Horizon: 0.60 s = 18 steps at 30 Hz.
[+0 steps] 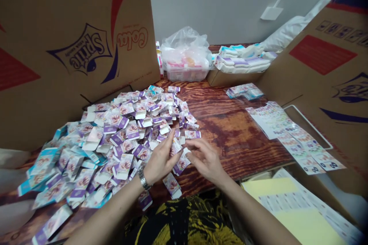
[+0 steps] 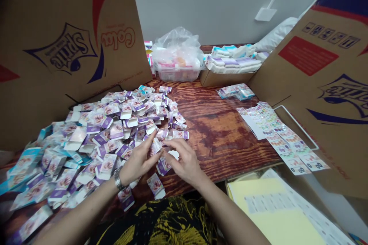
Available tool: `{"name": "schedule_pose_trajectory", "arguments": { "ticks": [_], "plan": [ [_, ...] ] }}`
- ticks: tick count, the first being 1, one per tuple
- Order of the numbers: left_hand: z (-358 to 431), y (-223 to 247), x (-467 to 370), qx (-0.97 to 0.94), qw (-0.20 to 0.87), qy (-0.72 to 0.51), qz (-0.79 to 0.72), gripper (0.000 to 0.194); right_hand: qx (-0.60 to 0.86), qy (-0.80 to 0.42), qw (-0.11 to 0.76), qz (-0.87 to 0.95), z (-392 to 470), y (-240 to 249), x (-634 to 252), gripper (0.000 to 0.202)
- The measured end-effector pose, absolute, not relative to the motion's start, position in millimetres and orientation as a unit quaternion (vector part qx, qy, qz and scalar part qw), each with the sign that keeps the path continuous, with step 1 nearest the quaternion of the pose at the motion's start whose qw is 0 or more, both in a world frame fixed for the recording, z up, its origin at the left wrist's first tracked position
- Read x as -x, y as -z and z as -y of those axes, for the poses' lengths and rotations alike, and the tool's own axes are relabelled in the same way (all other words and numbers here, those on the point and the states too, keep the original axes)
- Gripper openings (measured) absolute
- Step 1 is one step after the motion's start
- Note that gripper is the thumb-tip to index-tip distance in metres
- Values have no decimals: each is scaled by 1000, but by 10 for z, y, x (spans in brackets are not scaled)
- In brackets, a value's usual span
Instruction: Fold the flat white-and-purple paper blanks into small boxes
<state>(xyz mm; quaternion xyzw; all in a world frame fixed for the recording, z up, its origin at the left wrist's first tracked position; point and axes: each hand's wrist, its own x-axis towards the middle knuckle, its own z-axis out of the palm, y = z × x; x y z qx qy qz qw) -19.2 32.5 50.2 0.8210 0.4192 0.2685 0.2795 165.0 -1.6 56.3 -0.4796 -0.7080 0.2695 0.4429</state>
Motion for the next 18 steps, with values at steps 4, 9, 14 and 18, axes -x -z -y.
{"name": "schedule_pose_trajectory", "arguments": {
  "ticks": [4,9,14,18],
  "plan": [
    [-266,-520,195,-822,316,-253,-401,70,464,-247,433,732,5,-612,-1587,24],
    [-252,-538,213,-822,328,-242,-397,70,460,-253,441,728,32,-546,-1535,22],
    [-239,-535,204,-826,329,-239,-391,70,459,-238,464,719,58,-515,-1526,22],
    [-248,-575,203,-830,334,-232,-381,70,458,-231,470,719,47,-484,-1527,22]
  ]
}}
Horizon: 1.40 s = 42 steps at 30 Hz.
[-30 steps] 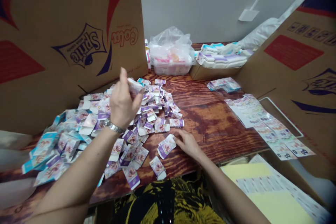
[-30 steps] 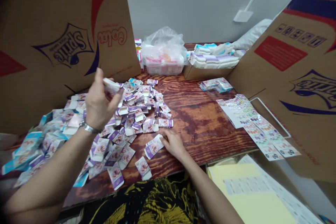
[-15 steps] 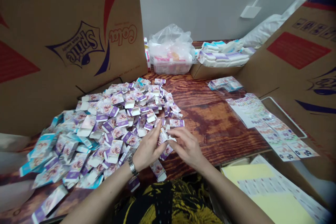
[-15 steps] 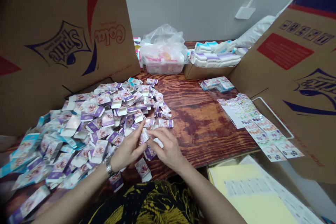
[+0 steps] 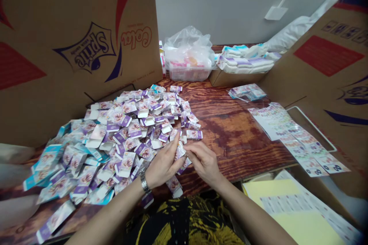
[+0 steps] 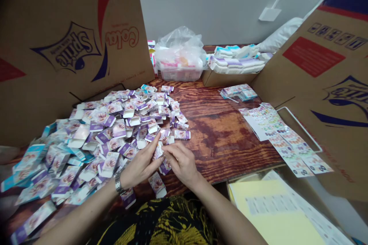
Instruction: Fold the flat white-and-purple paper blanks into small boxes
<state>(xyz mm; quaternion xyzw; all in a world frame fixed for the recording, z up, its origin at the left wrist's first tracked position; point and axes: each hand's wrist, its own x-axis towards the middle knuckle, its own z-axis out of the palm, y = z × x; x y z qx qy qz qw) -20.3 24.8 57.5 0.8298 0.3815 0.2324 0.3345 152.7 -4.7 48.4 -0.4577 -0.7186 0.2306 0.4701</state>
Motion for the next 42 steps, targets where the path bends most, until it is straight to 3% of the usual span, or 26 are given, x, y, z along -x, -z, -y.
{"name": "schedule_pose_trajectory", "arguments": {
  "ticks": [9,16,23,27,30,33,35,38,42],
  "plan": [
    [-242,-638,196,-839,325,-226,-374,70,468,-169,473,727,60,-465,-1494,22],
    [-280,-650,236,-841,325,-220,-373,69,422,-162,424,785,17,-534,-1607,29],
    [-247,-669,206,-848,303,-222,-375,74,456,-179,464,738,126,-516,-1471,35],
    [-365,-711,210,-861,228,-232,-390,69,478,-302,446,694,97,-494,-1514,30],
    [-663,-949,279,-848,78,-275,-446,73,522,-331,431,658,-44,-380,-1689,33],
    [-923,-1261,359,-795,-86,-314,-512,86,592,-292,330,675,-159,-162,-1848,33],
    [-933,-1317,355,-794,-107,-323,-504,86,611,-278,210,711,-170,-4,-1879,32],
    [-676,-979,242,-848,3,-299,-438,71,640,-233,82,728,-109,167,-1825,53],
    [-170,-111,86,-884,158,-197,-393,61,641,-178,34,745,-41,253,-1758,60]
  ]
}}
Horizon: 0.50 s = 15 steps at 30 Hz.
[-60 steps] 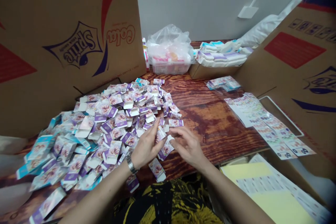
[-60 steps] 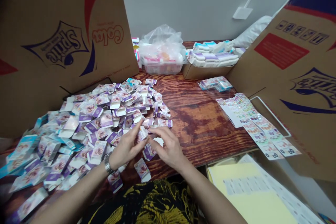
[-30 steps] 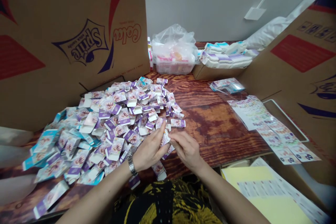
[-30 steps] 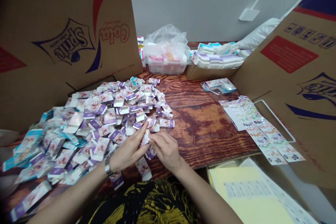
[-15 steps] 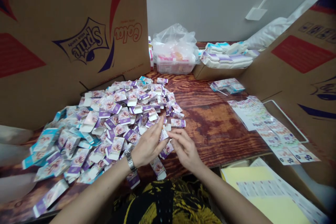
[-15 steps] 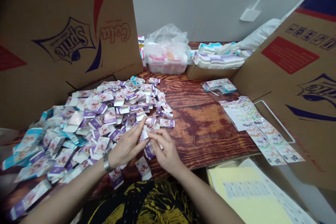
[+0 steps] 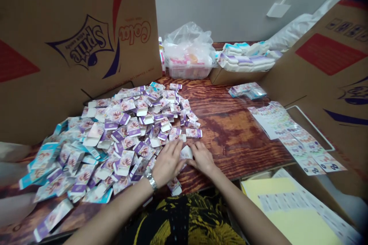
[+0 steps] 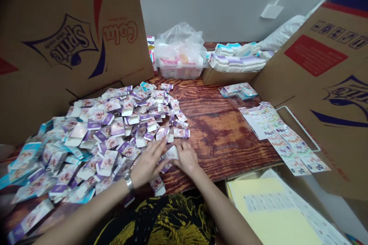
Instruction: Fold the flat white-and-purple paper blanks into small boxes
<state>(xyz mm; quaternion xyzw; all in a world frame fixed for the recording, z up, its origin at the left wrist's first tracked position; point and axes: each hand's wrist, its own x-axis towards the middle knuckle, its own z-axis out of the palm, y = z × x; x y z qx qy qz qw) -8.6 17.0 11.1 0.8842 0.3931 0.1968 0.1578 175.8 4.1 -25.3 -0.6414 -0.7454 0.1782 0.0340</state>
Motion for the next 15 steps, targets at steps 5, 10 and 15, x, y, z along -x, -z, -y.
{"name": "schedule_pose_trajectory", "arguments": {
  "ticks": [5,10,15],
  "plan": [
    [108,468,52,-884,187,-112,-413,60,637,-162,52,752,-10,318,-1778,50],
    [94,430,7,-878,178,-117,-429,60,659,-207,168,703,43,268,-1740,16],
    [30,307,-43,-861,147,-148,-463,62,611,-371,310,628,14,6,-1720,15]
  ]
}}
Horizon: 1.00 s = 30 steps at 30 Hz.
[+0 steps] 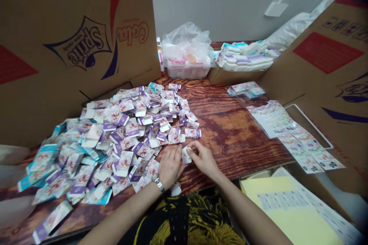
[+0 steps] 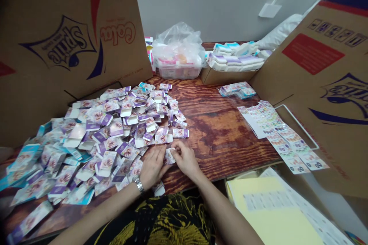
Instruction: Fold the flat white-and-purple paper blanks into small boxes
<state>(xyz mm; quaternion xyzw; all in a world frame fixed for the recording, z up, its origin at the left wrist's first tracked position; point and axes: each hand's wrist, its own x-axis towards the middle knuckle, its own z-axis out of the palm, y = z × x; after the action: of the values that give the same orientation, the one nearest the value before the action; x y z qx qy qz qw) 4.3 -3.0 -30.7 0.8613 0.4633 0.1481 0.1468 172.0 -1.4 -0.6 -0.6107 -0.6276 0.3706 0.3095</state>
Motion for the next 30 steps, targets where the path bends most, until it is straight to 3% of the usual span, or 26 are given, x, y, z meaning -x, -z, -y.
{"name": "schedule_pose_trajectory", "arguments": {
  "ticks": [9,14,17,24,30],
  "plan": [
    [-63,137,126,-863,178,-223,-417,44,559,-347,305,688,-64,-246,-1728,20],
    [-77,-8,150,-823,205,-278,-451,58,527,-216,379,729,-10,-289,-1655,18],
    [-84,-101,129,-803,230,-303,-459,55,496,-157,375,767,53,-303,-1608,19],
    [-115,-165,133,-830,209,-311,-414,33,510,-380,414,652,81,-381,-1564,22],
    [-84,-125,147,-845,150,-303,-415,53,523,-485,432,551,-34,-444,-1537,20]
  ]
}}
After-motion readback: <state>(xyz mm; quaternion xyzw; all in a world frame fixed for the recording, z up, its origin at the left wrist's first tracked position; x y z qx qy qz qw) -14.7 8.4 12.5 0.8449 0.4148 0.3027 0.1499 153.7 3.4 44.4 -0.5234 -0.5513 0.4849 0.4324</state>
